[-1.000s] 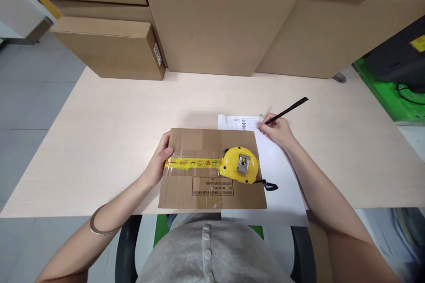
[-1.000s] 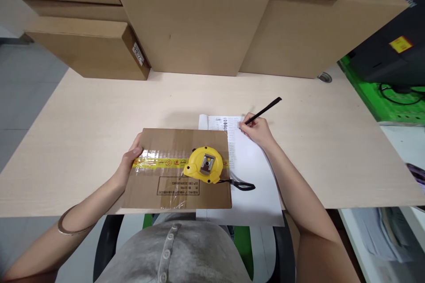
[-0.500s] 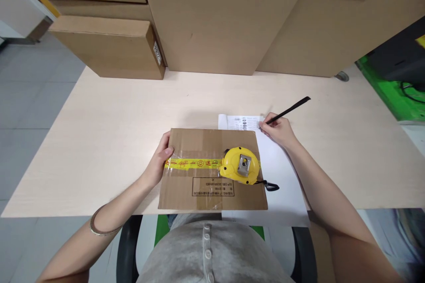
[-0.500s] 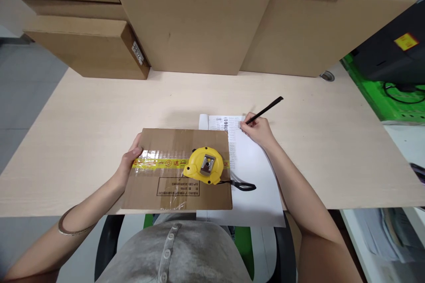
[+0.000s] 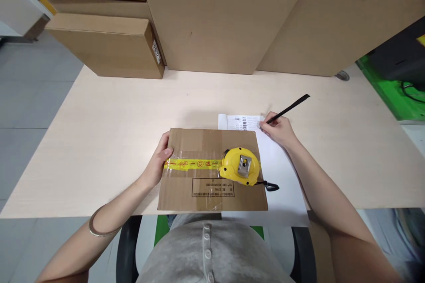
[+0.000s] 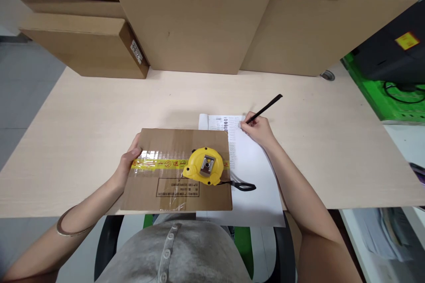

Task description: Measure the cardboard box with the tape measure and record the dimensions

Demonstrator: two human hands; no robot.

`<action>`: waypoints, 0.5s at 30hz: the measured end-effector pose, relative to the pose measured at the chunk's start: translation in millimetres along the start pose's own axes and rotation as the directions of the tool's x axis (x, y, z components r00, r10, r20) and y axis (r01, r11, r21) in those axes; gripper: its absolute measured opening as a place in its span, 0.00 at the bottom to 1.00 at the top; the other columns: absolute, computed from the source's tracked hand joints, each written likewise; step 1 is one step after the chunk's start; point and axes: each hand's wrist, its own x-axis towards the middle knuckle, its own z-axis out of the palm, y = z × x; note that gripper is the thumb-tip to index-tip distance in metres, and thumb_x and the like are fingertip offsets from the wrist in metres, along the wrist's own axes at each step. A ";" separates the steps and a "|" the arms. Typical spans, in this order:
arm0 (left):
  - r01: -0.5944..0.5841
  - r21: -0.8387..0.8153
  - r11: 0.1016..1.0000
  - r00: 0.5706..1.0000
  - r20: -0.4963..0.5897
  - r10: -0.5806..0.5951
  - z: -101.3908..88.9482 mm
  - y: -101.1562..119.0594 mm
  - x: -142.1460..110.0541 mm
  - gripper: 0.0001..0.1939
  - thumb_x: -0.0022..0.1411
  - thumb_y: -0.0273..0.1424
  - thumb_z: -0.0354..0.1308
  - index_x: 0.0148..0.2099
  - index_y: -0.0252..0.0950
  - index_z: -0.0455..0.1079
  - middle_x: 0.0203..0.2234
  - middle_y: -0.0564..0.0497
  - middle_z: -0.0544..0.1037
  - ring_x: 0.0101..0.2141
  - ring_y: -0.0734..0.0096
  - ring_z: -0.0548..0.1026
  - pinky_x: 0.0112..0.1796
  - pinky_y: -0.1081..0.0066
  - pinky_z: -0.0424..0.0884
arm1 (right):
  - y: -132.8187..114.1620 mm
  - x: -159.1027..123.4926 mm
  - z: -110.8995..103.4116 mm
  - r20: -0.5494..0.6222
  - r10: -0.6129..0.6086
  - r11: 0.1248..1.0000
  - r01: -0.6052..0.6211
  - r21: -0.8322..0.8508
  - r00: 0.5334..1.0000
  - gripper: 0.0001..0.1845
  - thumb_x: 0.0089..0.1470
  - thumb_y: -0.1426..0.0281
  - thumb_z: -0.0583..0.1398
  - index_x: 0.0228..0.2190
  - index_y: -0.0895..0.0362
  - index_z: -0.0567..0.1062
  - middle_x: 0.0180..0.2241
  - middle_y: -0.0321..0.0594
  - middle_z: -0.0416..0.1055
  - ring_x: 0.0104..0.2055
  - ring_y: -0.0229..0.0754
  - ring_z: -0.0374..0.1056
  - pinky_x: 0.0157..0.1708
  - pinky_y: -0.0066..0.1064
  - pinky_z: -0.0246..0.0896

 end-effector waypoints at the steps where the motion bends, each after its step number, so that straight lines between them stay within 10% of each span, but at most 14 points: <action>1: 0.003 0.001 1.000 1.000 0.000 -0.003 -0.3 -0.2 0.1 0.26 0.58 0.48 0.64 0.54 0.40 0.72 0.58 0.46 0.77 0.62 0.41 0.69 0.62 0.51 0.68 | -0.1 0.4 0.2 -0.002 -0.001 1.000 0.001 -0.018 1.000 0.14 0.45 0.61 0.66 0.23 0.52 0.66 0.15 0.30 0.65 0.17 0.35 0.60 0.20 0.28 0.52; 10: -0.056 0.026 0.998 0.996 0.078 0.054 -7.3 -8.0 1.7 0.30 0.63 0.49 0.61 0.64 0.46 0.69 0.67 0.49 0.70 0.70 0.40 0.61 0.69 0.47 0.59 | -22.6 -9.2 -8.9 0.091 0.100 0.953 -0.069 -0.295 0.991 0.16 0.52 0.53 0.58 0.25 0.50 0.62 0.17 0.31 0.63 0.20 0.38 0.57 0.24 0.32 0.52; 15: -0.301 0.166 0.939 0.949 0.150 0.278 -25.9 -16.3 8.0 0.30 0.68 0.46 0.61 0.70 0.59 0.63 0.74 0.55 0.59 0.75 0.48 0.49 0.73 0.46 0.45 | -43.3 -26.3 -14.3 0.130 0.191 0.798 -0.077 -0.598 0.973 0.25 0.53 0.52 0.61 0.15 0.51 0.62 0.15 0.36 0.62 0.22 0.42 0.59 0.27 0.34 0.47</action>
